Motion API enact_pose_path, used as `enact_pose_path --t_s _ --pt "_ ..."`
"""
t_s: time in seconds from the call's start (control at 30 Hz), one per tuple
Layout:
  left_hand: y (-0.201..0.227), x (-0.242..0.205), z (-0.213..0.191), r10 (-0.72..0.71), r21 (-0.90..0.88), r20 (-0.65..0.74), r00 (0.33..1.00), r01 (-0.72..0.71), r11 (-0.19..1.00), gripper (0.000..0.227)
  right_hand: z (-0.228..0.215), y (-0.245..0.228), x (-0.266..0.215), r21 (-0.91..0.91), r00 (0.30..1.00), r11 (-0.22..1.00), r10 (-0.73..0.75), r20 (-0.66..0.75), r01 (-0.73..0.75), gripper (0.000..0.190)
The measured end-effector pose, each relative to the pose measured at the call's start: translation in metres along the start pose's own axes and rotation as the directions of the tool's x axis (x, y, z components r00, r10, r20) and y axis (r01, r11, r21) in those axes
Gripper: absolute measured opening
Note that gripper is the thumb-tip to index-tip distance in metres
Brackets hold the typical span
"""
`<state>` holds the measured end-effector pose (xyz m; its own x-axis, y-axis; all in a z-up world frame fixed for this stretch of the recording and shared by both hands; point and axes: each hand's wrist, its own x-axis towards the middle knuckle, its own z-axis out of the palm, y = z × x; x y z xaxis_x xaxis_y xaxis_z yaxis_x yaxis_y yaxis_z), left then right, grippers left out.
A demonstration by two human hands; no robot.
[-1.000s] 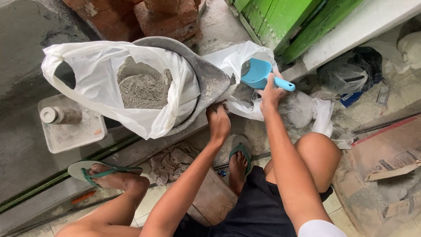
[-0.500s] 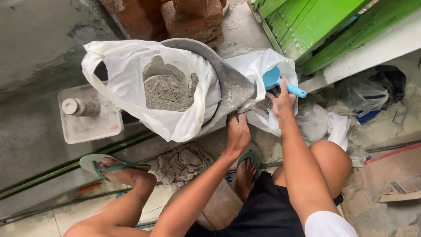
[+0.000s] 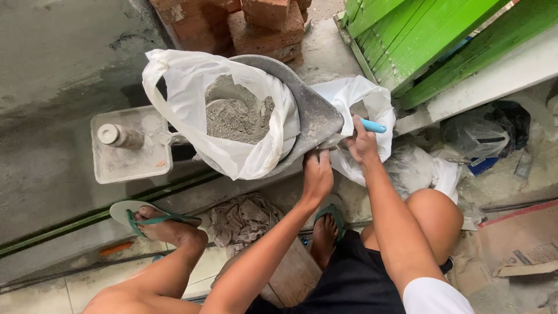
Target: Scooping grey powder from a bucket into a plastic bag using a blue hand scoop.
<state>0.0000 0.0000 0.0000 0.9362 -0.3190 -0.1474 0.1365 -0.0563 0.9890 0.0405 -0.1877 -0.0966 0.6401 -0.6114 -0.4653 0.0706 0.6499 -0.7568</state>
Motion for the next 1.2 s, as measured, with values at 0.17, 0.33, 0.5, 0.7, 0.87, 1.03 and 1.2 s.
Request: enact_pose_path --t_s 0.17,0.33,0.5,0.7,0.87,1.03,1.2 --pt "0.031 0.002 0.001 -0.074 -0.048 -0.024 0.997 0.073 0.996 0.024 -0.020 -0.039 -0.029 -0.050 0.992 0.999 -0.003 0.124 0.009 0.046" --pt "0.020 0.011 0.003 -0.146 -0.074 -0.013 0.989 0.144 0.987 0.033 -0.071 -0.067 -0.045 -0.084 0.996 0.995 -0.042 0.080 0.049 0.046" --pt "0.007 0.014 0.004 -0.227 -0.107 -0.088 0.970 0.218 0.970 0.035 -0.117 -0.112 -0.074 -0.054 0.992 0.992 -0.110 0.066 0.113 0.048" --pt "0.085 -0.027 0.017 -0.094 -0.071 -0.092 0.991 0.088 0.994 0.034 -0.132 -0.174 -0.104 -0.045 0.979 0.979 -0.199 0.040 0.201 0.048" --pt "0.177 -0.062 0.015 -0.016 -0.217 0.125 0.992 0.043 0.975 0.050 -0.084 -0.238 -0.137 -0.070 0.966 0.972 -0.213 0.149 0.225 0.047" --pt "0.240 -0.047 -0.007 -0.082 -0.282 0.192 0.978 0.135 0.950 0.073 0.017 -0.289 -0.192 -0.157 0.959 0.959 -0.201 0.201 0.234 0.051" --pt "0.279 -0.044 -0.066 0.328 0.165 0.432 0.840 -0.431 0.887 0.054 0.097 -0.299 -0.212 -0.182 0.899 0.924 -0.256 0.355 0.335 0.056"
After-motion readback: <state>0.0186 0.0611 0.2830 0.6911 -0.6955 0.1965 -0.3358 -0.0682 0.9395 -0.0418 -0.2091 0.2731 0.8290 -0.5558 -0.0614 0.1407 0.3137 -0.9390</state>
